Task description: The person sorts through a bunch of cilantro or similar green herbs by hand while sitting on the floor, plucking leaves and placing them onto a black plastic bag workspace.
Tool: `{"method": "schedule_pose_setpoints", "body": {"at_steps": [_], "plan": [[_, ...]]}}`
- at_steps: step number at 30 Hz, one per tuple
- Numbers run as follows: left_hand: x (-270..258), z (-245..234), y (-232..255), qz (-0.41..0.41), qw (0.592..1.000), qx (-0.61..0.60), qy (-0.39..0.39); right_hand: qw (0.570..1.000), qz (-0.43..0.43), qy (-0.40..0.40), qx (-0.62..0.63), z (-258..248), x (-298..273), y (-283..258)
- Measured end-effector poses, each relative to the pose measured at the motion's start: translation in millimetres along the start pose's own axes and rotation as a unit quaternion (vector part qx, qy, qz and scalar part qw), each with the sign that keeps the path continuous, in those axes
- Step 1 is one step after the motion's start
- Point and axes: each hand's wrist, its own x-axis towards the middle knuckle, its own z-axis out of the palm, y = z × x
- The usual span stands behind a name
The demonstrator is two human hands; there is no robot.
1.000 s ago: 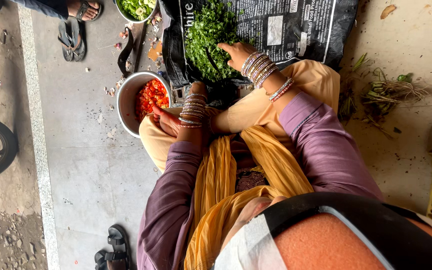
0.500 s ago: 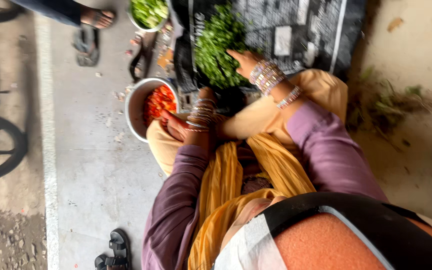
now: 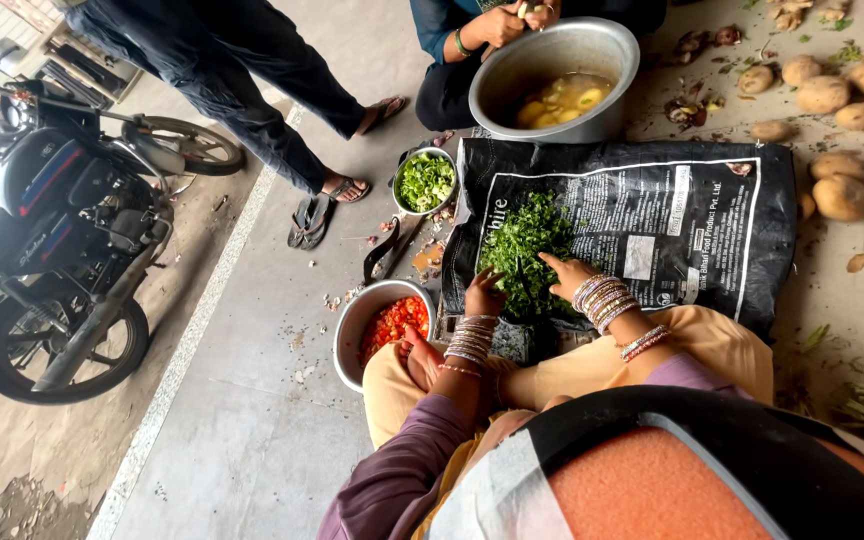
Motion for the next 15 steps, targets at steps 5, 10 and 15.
{"method": "schedule_pose_setpoints", "body": {"at_steps": [5, 10, 15], "plan": [[-4, 20, 6, 0.062, 0.995, 0.061, 0.038, 1.000, 0.019, -0.013, -0.007, -7, -6, -7], [-5, 14, 15, 0.048, 0.989, 0.130, 0.051, 1.000, 0.009, -0.003, 0.007, -4, -4, -2], [0, 9, 30, 0.037, 0.985, 0.151, 0.076, 0.999, 0.032, -0.025, 0.021, 0, 2, 1]]}}
